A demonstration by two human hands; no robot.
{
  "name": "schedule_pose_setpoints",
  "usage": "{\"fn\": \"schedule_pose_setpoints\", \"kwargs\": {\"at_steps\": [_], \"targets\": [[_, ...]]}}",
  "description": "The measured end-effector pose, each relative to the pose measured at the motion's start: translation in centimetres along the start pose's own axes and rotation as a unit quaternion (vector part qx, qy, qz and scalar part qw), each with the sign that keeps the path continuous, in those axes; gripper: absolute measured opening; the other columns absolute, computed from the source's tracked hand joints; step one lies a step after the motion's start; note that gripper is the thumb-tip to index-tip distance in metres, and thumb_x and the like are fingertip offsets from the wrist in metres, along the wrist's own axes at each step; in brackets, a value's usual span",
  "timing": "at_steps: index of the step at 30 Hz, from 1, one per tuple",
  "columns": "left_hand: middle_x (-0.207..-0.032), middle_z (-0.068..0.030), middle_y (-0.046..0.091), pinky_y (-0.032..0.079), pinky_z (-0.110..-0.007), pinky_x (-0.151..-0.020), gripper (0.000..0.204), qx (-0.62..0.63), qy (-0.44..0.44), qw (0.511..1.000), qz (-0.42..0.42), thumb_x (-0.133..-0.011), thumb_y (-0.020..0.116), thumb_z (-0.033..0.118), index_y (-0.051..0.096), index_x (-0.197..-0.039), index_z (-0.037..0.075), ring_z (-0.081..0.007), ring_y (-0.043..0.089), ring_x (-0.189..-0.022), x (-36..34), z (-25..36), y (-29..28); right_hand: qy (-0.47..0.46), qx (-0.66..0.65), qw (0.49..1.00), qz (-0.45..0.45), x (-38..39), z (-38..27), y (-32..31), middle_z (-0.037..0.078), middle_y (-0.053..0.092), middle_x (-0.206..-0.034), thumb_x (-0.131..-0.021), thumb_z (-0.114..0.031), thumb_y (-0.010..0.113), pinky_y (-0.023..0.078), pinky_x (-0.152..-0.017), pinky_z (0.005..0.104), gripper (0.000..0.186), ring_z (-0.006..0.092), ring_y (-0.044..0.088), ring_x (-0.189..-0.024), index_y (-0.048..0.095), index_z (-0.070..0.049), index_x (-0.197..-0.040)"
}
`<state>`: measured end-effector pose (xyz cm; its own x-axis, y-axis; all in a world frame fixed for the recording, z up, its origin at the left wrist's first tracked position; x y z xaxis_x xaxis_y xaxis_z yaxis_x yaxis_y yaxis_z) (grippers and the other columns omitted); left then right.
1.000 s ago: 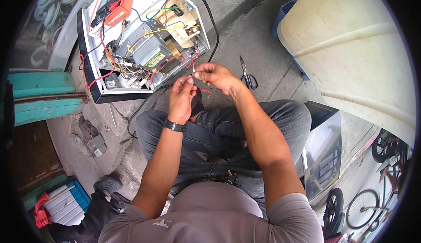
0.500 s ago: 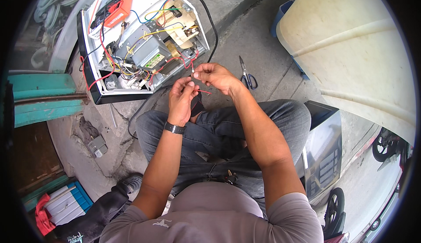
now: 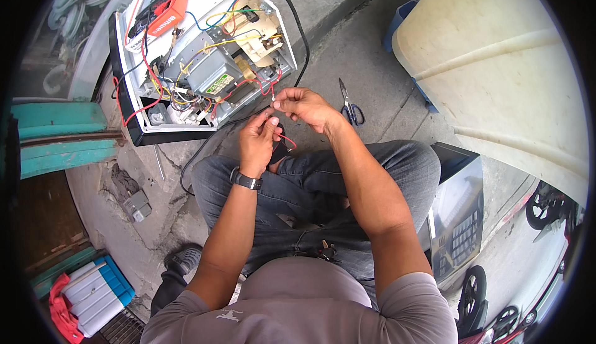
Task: The person connects wires to a terminal block using their hands, then picks up a multimeter and sets it aside. They open and close the door of a microwave, use pliers to pull at the interior housing, and finally place a metal panel onto the side of the unit.
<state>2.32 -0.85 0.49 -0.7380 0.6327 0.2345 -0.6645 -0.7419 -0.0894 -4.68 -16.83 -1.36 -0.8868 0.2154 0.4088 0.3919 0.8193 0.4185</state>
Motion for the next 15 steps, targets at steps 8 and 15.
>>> {"fn": "schedule_pose_setpoints", "kwargs": {"at_steps": [8,15], "targets": [[-0.103,-0.008,0.057,0.057,-0.028,-0.063,0.029,-0.067,0.009,0.997,-0.045,-0.103,0.06,0.009,0.066,-0.128,-0.005,-0.0164,0.071,-0.077,0.12,0.15,0.18,-0.005,-0.009,1.0,-0.012,-0.05,0.03,-0.05,-0.006,0.067,-0.09,-0.093,-0.021,0.076,0.043,-0.066,0.0217,0.012,0.0059,0.054,-0.079,0.072,-0.012,-0.1],[-0.099,-0.0081,0.065,0.056,-0.026,-0.063,0.027,0.03,-0.048,0.997,-0.045,-0.103,0.059,0.006,0.062,-0.128,-0.004,-0.0137,0.07,-0.078,0.2,0.27,0.33,-0.005,-0.004,1.0,-0.006,-0.07,0.05,-0.18,-0.006,0.067,-0.091,-0.093,-0.02,0.077,0.043,-0.066,0.022,0.013,0.0061,0.054,-0.079,0.072,-0.011,-0.1]]}}
Point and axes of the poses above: each hand's wrist, its own x-axis away from the middle knuckle, its own y-axis out of the palm, z = x × y, the point moved 2 cm from there along -x, towards the middle knuckle
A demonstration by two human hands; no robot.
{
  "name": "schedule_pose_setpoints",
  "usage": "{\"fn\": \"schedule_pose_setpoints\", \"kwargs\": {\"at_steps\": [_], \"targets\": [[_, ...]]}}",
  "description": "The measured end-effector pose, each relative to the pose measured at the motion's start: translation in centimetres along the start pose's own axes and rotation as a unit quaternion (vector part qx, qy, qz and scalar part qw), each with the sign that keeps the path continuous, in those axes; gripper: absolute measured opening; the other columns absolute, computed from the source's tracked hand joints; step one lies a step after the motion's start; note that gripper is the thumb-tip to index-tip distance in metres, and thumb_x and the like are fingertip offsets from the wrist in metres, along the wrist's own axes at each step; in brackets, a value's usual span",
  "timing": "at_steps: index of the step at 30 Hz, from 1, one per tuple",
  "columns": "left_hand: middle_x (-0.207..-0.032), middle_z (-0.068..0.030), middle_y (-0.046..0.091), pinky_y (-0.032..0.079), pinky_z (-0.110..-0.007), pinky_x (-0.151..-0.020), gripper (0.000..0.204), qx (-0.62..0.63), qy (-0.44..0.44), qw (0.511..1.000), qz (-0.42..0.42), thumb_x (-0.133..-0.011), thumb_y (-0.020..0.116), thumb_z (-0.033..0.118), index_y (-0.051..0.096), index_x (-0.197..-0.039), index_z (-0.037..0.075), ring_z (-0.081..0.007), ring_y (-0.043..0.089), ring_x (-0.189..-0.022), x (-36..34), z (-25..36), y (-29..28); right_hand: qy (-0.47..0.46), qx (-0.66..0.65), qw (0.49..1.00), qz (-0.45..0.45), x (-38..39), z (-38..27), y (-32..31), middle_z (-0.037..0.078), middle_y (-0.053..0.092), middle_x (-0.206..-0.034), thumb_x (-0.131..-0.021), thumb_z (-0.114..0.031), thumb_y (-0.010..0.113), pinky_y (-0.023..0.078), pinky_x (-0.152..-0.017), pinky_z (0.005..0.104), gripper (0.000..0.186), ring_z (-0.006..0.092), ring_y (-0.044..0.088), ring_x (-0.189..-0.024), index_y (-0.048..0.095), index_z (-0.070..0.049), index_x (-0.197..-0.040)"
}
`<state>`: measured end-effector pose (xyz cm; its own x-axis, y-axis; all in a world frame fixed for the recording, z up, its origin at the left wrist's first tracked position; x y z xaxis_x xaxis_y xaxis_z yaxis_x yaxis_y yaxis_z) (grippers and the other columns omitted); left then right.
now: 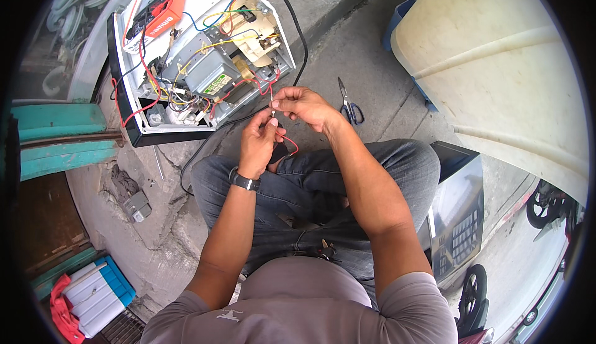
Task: The person connects wires to a terminal block using their hands, then picks up a multimeter and sets it aside. They open and close the door of a microwave, use pliers to pull at the interior housing, and finally place a metal panel onto the side of the unit.
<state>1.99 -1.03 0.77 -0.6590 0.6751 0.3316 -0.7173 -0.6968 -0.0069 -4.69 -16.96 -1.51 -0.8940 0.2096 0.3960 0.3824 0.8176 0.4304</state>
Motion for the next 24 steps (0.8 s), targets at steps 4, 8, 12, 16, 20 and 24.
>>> {"fn": "schedule_pose_setpoints", "kwargs": {"at_steps": [4,8,12,16,20,24], "targets": [[-0.095,-0.0089,0.068,0.055,-0.026,-0.062,0.02,0.016,0.02,1.0,0.008,-0.102,0.06,0.005,0.061,-0.12,-0.003,-0.0134,0.069,-0.077,-0.2,-0.2,-0.1,0.0,-0.001,1.0,0.001,0.1,-0.1,0.1,-0.006,0.067,-0.091,-0.092,-0.02,0.077,0.043,-0.066,0.0221,0.013,0.0062,0.054,-0.079,0.072,-0.011,-0.101],[-0.095,-0.0089,0.068,0.055,-0.026,-0.062,0.015,0.023,0.009,1.0,0.016,-0.101,0.061,0.004,0.06,-0.115,-0.003,-0.0136,0.069,-0.077,-0.1,0.0,-0.1,0.003,-0.003,1.0,0.006,0.2,-0.2,0.2,-0.006,0.067,-0.091,-0.092,-0.02,0.077,0.043,-0.066,0.0222,0.013,0.0062,0.054,-0.079,0.072,-0.011,-0.101],[-0.096,-0.008,0.068,0.054,-0.024,-0.064,0.019,0.024,-0.004,1.0,0.008,-0.102,0.062,0.008,0.06,-0.118,-0.002,-0.0118,0.067,-0.079,-0.1,0.3,-0.1,0.002,-0.001,1.0,0.004,0.1,-0.2,0.2,-0.006,0.066,-0.09,-0.092,-0.02,0.077,0.043,-0.066,0.022,0.012,0.0061,0.054,-0.079,0.072,-0.011,-0.1],[-0.094,-0.0076,0.068,0.053,-0.024,-0.064,0.018,0.003,-0.005,1.0,0.017,-0.102,0.064,0.008,0.062,-0.116,-0.003,-0.0113,0.067,-0.077,-0.1,0.9,-0.1,0.002,0.001,1.0,0.004,0.1,-0.3,0.1,-0.007,0.066,-0.09,-0.092,-0.02,0.076,0.042,-0.066,0.0218,0.011,0.006,0.054,-0.079,0.072,-0.012,-0.099],[-0.091,-0.0075,0.068,0.053,-0.023,-0.061,0.017,0.004,-0.006,0.999,0.038,-0.1,0.066,0.007,0.063,-0.112,-0.003,-0.0105,0.067,-0.074,-0.3,1.0,-0.2,0.003,0.0,1.0,0.005,0.2,-0.4,0.2,-0.007,0.066,-0.088,-0.092,-0.019,0.075,0.042,-0.066,0.0218,0.008,0.0058,0.053,-0.078,0.072,-0.012,-0.097],[-0.089,-0.0074,0.068,0.053,-0.022,-0.059,0.017,-0.006,-0.015,0.998,0.059,-0.098,0.069,0.007,0.064,-0.11,-0.004,-0.0102,0.067,-0.073,-0.5,1.1,0.0,0.003,0.0,1.0,0.006,0.1,-0.3,0.1,-0.007,0.065,-0.087,-0.093,-0.018,0.074,0.042,-0.066,0.0219,0.008,0.0057,0.053,-0.078,0.072,-0.012,-0.097]]}}
Point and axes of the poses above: each hand's wrist, its own x-axis away from the middle knuckle, its own y-axis out of the palm, z = x × y, the point moved 2 cm from there along -x, towards the middle knuckle
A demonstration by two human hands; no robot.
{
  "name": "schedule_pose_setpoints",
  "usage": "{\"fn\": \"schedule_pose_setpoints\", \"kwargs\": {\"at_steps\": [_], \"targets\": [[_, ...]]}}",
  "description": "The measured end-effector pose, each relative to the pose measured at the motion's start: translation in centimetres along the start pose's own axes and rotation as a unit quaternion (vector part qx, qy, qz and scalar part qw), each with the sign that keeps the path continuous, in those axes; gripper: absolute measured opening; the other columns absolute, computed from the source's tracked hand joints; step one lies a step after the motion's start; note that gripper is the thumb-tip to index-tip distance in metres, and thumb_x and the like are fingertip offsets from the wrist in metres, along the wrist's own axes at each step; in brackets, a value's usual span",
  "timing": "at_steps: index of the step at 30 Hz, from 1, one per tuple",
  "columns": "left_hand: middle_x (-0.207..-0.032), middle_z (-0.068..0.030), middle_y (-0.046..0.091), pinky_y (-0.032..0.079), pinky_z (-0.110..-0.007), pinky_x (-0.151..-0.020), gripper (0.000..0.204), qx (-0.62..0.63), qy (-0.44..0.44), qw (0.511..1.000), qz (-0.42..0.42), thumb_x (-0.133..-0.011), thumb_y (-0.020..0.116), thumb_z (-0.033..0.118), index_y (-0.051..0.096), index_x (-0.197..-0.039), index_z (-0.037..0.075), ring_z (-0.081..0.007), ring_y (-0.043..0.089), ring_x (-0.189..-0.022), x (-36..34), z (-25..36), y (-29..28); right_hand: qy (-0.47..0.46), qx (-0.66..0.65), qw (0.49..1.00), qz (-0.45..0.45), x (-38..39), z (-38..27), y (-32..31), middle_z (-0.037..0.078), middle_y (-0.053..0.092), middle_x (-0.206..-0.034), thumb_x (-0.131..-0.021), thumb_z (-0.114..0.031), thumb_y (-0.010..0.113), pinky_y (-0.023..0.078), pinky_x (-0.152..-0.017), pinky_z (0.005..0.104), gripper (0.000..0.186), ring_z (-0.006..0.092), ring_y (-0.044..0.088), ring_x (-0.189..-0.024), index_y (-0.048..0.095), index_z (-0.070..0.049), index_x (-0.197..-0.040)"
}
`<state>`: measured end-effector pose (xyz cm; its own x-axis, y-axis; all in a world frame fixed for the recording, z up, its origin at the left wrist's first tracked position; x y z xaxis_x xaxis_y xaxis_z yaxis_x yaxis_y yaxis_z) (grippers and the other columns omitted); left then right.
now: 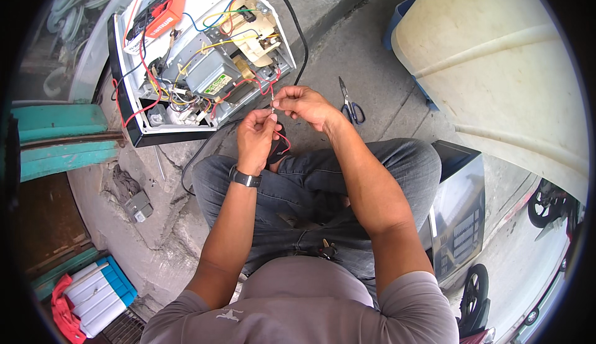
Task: The person connects wires to a terminal block using their hands, then picks up a multimeter and sets it aside. They open and close the door of a microwave, use pliers to pull at the interior housing, and finally place a metal panel onto the side of the unit.
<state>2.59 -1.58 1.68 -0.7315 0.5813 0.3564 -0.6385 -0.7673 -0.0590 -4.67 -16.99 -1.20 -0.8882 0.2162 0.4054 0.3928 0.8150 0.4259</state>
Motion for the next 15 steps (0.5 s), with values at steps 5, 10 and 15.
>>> {"fn": "schedule_pose_setpoints", "kwargs": {"at_steps": [5,10,15], "targets": [[-0.09,-0.0079,0.069,0.057,-0.024,-0.063,0.017,0.036,-0.005,0.999,-0.013,-0.098,0.069,0.006,0.064,-0.111,-0.004,-0.012,0.068,-0.075,-0.09,-0.04,0.05,-0.002,0.002,1.0,0.001,-0.11,0.16,-0.07,-0.007,0.065,-0.087,-0.092,-0.019,0.075,0.042,-0.065,0.0219,0.008,0.0056,0.054,-0.077,0.072,-0.013,-0.097],[-0.093,-0.0091,0.07,0.062,-0.028,-0.071,0.017,0.129,-0.034,0.99,-0.04,-0.098,0.069,0.006,0.065,-0.111,-0.004,-0.0162,0.071,-0.079,-0.11,-0.23,-0.09,-0.006,0.006,1.0,0.002,-0.04,0.04,0.07,-0.007,0.064,-0.086,-0.092,-0.019,0.076,0.042,-0.066,0.0222,0.009,0.0057,0.053,-0.078,0.072,-0.013,-0.096],[-0.098,-0.0101,0.07,0.063,-0.031,-0.078,0.017,0.203,-0.078,0.975,-0.051,-0.098,0.068,0.005,0.065,-0.112,-0.003,-0.0201,0.073,-0.085,0.1,-0.36,-0.08,-0.011,-0.003,1.0,0.003,0.11,-0.07,0.18,-0.007,0.064,-0.086,-0.092,-0.019,0.076,0.042,-0.065,0.0227,0.009,0.0061,0.053,-0.078,0.071,-0.012,-0.096]]}}
Point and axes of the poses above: each hand's wrist, its own x-axis away from the middle knuckle, its own y-axis out of the palm, z = x × y, the point moved 2 cm from there along -x, towards the middle knuckle
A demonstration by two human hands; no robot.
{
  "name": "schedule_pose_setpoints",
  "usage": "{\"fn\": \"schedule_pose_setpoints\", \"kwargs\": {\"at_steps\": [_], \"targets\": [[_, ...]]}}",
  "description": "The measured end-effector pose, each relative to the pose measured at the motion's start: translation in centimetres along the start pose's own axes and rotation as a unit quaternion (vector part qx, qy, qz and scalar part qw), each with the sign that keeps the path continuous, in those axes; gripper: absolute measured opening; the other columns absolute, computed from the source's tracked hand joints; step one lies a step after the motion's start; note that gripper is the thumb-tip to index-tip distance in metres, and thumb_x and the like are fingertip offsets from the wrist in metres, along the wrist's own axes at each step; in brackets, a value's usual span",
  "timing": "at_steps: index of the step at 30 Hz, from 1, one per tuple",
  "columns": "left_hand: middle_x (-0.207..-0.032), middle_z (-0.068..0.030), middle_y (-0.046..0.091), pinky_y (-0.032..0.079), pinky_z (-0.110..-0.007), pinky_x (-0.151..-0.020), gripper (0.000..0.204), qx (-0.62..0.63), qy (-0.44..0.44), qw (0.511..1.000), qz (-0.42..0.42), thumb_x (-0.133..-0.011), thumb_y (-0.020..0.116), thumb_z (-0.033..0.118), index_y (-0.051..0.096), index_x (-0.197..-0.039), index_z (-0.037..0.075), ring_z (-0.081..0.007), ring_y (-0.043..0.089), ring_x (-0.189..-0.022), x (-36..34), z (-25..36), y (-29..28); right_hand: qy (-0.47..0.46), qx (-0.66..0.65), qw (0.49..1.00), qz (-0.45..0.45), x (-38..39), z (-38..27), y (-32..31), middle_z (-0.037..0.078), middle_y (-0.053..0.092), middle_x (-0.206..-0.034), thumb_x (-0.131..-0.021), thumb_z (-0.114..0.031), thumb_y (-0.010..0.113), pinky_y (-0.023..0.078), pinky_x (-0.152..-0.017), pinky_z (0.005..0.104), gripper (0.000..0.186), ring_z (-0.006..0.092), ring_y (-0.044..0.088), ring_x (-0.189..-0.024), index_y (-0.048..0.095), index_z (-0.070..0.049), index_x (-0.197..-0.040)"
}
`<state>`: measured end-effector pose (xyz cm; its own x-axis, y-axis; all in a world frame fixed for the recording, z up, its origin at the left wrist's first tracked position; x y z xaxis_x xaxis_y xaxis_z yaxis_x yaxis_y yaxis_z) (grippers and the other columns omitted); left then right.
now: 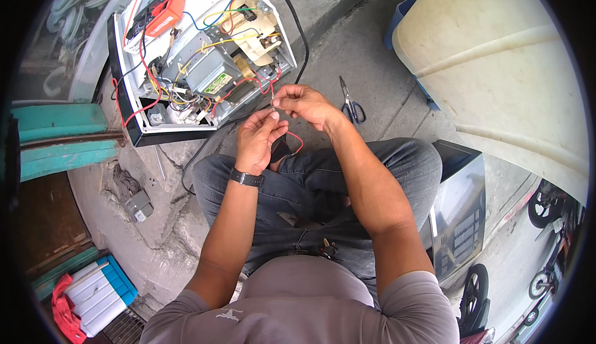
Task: The person connects wires to a terminal block using their hands, then picks up a multimeter and sets it aside. They open and close the door of a microwave, use pliers to pull at the interior housing, and finally place a metal panel onto the side of the unit.
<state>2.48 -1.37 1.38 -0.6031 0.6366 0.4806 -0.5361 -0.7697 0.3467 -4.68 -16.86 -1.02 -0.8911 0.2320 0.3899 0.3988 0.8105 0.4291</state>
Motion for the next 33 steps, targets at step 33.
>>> {"fn": "schedule_pose_setpoints", "kwargs": {"at_steps": [33], "targets": [[-0.094,-0.0043,0.072,0.05,-0.023,-0.065,0.015,0.025,-0.029,0.999,0.007,-0.098,0.071,0.014,0.07,-0.11,0.004,-0.0141,0.07,-0.083,-0.2,-1.1,-1.1,0.012,-0.001,1.0,0.003,-0.1,0.0,0.3,-0.007,0.066,-0.089,-0.093,-0.02,0.076,0.043,-0.066,0.0222,0.011,0.006,0.054,-0.079,0.071,-0.012,-0.1]]}}
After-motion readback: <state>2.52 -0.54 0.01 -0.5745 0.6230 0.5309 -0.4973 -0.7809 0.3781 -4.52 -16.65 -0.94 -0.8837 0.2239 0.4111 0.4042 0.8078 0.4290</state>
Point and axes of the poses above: each hand's wrist, its own x-axis away from the middle knuckle, its own y-axis out of the palm, z = x × y, the point moved 2 cm from there along -x, towards the middle knuckle
